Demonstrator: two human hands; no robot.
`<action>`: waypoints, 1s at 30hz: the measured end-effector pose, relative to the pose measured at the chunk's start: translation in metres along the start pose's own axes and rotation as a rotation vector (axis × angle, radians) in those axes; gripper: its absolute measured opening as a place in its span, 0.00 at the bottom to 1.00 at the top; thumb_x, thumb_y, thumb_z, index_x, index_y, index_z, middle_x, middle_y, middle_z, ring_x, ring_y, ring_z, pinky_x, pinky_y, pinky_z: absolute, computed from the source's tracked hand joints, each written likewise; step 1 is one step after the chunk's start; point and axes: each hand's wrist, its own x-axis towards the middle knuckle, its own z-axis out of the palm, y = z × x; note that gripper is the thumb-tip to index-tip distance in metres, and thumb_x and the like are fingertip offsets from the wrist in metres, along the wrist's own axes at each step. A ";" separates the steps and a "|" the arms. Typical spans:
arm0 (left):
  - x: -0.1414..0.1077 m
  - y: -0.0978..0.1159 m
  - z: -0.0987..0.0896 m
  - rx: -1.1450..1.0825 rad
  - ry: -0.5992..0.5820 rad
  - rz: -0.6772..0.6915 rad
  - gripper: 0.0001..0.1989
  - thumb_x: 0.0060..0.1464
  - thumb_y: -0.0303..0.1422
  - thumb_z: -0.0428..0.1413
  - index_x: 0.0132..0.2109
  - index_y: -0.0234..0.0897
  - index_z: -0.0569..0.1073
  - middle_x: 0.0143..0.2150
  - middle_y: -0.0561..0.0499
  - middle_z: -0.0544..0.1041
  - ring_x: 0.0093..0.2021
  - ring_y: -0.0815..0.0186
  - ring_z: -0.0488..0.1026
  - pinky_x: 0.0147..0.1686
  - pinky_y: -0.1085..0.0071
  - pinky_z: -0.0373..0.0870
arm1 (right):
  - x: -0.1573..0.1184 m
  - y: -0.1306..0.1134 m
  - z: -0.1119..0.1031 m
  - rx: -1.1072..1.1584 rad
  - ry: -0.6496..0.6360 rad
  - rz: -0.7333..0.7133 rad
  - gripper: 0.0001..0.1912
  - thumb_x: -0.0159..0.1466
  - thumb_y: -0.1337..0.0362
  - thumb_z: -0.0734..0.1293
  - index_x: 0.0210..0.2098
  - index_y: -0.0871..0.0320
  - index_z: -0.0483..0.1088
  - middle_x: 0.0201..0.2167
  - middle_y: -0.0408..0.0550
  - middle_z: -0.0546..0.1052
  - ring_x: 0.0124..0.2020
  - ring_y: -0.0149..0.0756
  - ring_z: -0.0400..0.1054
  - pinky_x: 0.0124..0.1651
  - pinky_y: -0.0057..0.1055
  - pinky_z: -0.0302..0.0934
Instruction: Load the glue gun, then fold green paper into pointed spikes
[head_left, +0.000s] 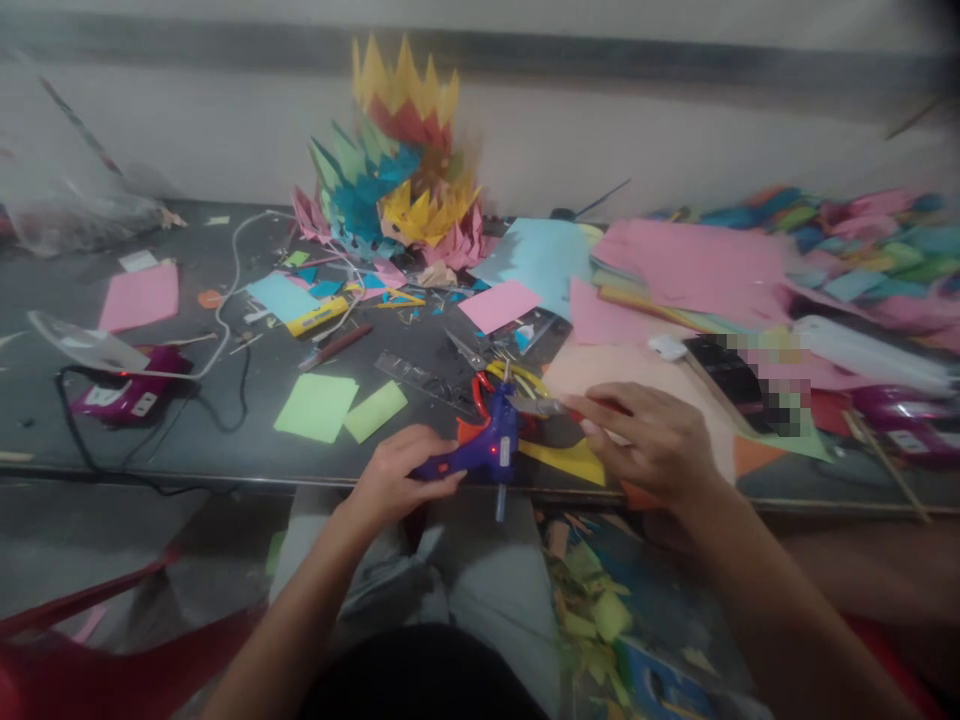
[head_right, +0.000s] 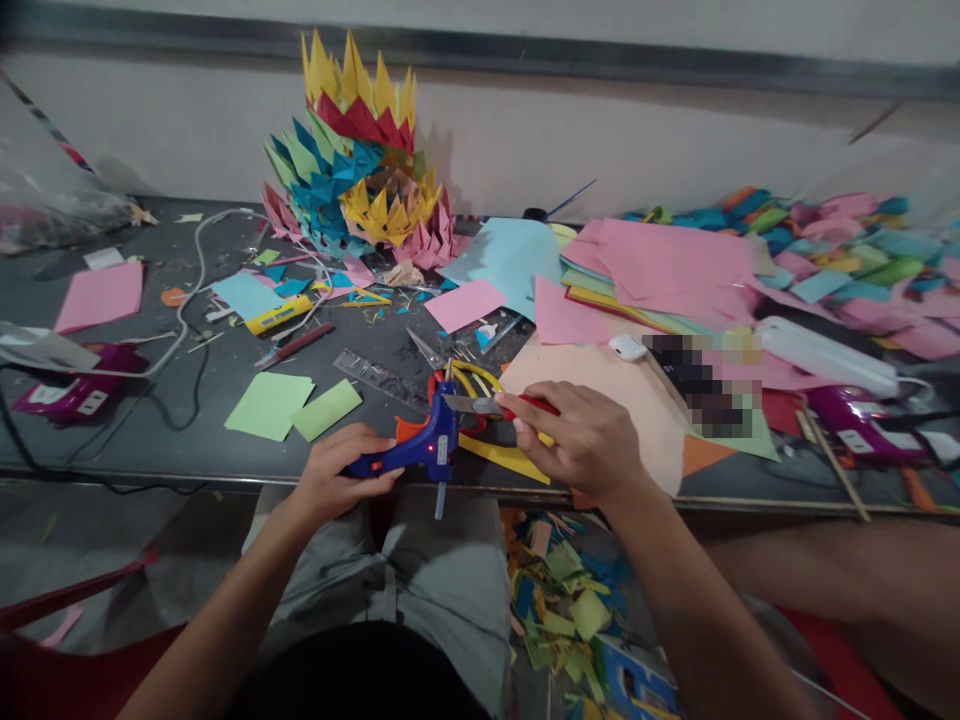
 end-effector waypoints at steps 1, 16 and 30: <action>0.000 0.000 0.000 0.002 0.001 0.001 0.09 0.48 0.30 0.60 0.39 0.35 0.72 0.31 0.49 0.74 0.31 0.69 0.70 0.31 0.74 0.69 | 0.002 -0.001 -0.002 -0.006 -0.017 -0.005 0.13 0.59 0.67 0.62 0.41 0.54 0.74 0.31 0.45 0.76 0.30 0.32 0.68 0.33 0.28 0.61; 0.000 0.001 0.000 -0.010 -0.009 -0.038 0.09 0.49 0.31 0.60 0.38 0.34 0.72 0.30 0.49 0.73 0.30 0.69 0.70 0.31 0.73 0.69 | 0.014 -0.004 -0.012 -0.128 -0.021 0.048 0.12 0.59 0.66 0.62 0.40 0.55 0.74 0.30 0.45 0.76 0.29 0.33 0.67 0.31 0.30 0.57; 0.002 0.004 -0.001 0.014 -0.012 -0.036 0.09 0.48 0.32 0.60 0.38 0.34 0.71 0.30 0.50 0.73 0.30 0.70 0.69 0.30 0.74 0.68 | 0.022 -0.030 -0.042 -0.172 -0.306 0.000 0.14 0.62 0.63 0.58 0.40 0.56 0.74 0.28 0.47 0.74 0.28 0.34 0.64 0.29 0.32 0.52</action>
